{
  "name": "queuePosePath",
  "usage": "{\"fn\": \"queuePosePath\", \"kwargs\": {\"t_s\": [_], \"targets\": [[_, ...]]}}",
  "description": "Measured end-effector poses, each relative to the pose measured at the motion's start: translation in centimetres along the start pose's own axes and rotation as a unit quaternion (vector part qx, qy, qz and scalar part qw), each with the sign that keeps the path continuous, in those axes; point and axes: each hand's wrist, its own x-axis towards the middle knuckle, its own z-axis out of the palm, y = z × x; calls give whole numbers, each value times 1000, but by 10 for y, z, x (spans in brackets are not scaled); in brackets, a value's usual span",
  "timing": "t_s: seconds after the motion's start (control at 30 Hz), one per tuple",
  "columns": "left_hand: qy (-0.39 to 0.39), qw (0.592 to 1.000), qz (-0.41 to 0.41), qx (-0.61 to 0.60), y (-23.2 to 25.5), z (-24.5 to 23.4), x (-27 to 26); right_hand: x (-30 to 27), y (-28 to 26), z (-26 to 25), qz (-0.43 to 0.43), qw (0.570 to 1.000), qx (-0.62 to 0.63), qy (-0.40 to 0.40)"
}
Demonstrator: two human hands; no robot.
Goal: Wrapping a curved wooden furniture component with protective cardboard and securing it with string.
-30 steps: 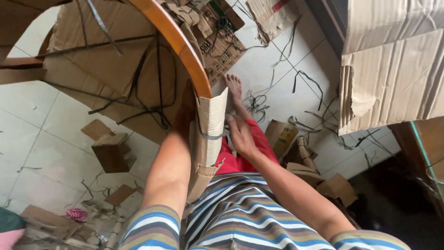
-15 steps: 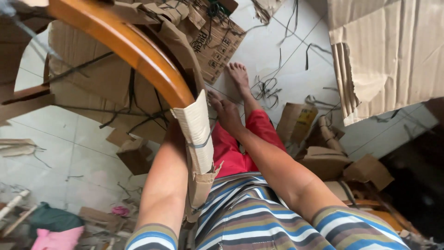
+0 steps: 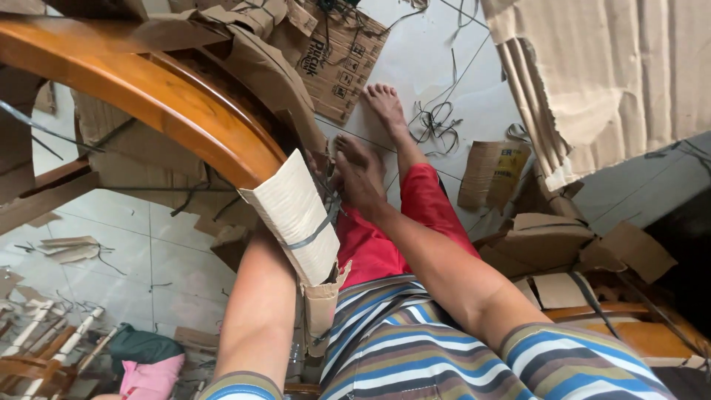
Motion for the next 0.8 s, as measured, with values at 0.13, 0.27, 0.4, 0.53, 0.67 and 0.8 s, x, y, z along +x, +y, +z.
{"fn": "queuePosePath", "kwargs": {"t_s": [0.13,0.27,0.4,0.53,0.67,0.8], "targets": [[22,1000,-1,22,23,77,-6,-26,-29,-6,79,994,-16,-72],[47,998,-1,33,38,96,-31,4,61,-21,116,966,77,-217],[70,997,1,38,50,94,-70,-30,-8,-29,66,970,137,-190],[95,995,7,36,61,82,-121,-10,51,-43,29,986,111,-123],[116,993,24,26,76,64,-183,-54,0,-55,19,991,64,-117],[132,990,43,1,72,36,-245,-85,-12,-57,-5,991,39,-124]]}}
